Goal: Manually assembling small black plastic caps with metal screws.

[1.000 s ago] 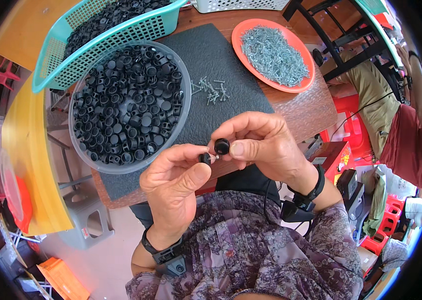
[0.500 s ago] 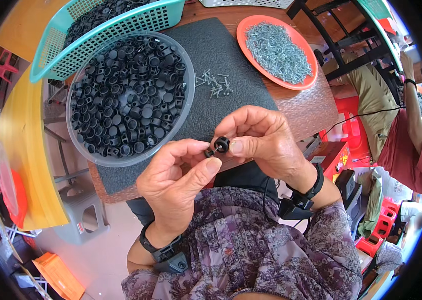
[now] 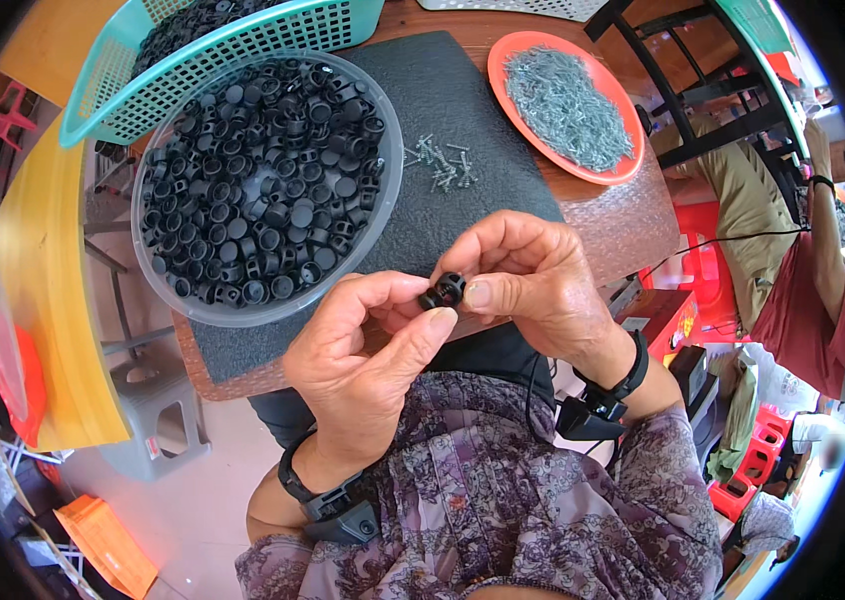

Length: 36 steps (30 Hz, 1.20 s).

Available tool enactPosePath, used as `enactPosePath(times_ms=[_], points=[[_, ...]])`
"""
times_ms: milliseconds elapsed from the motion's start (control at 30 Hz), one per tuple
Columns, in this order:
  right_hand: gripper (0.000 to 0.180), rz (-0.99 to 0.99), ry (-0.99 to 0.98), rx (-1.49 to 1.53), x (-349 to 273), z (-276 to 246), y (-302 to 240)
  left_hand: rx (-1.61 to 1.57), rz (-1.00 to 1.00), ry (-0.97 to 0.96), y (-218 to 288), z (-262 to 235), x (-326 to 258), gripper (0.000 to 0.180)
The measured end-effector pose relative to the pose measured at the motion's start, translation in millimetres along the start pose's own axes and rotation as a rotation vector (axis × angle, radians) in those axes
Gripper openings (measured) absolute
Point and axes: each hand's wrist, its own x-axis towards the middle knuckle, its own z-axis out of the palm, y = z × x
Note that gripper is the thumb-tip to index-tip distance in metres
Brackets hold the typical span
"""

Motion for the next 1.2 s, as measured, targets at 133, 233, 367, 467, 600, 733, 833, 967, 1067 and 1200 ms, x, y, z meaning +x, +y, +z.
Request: enactPosePath(times_ms=[133, 233, 367, 467, 600, 733, 833, 967, 1067, 1200], points=[[0.019, 0.011, 0.013, -0.018, 0, 0, 1, 0.01, -0.013, 0.004, 2, 0, 0, 0.023], [0.019, 0.007, 0.021, -0.01, 0, 1, 2, 0.08, -0.029, -0.02, 2, -2, 1, 0.023], [0.017, -0.019, 0.009, 0.013, 0, 2, 4, 0.08, -0.103, -0.041, 3, -2, 4, 0.024], [0.015, -0.122, 0.0, -0.048, 0, 1, 9, 0.076, -0.103, -0.059, 3, -4, 5, 0.026], [0.014, -0.125, -0.003, -0.059, -1, 3, 7, 0.128, -0.093, -0.082, 3, -6, 7, 0.029], [0.011, -0.071, 0.017, 0.0, -3, 3, 5, 0.122, -0.131, -0.091, 8, -3, 6, 0.033], [0.009, -0.143, 0.002, -0.069, -4, -1, 9, 0.111, -0.13, -0.104, 6, -3, 6, 0.034], [0.009, -0.155, -0.008, -0.048, -5, -2, 11, 0.125, -0.066, -0.123, 2, -4, 6, 0.027], [0.012, -0.126, 0.016, -0.063, -7, -1, 12, 0.144, -0.045, -0.132, 0, -5, 7, 0.027], [0.012, -0.187, 0.035, -0.101, -6, -1, 19, 0.161, -0.037, -0.133, -2, -4, 8, 0.027]])
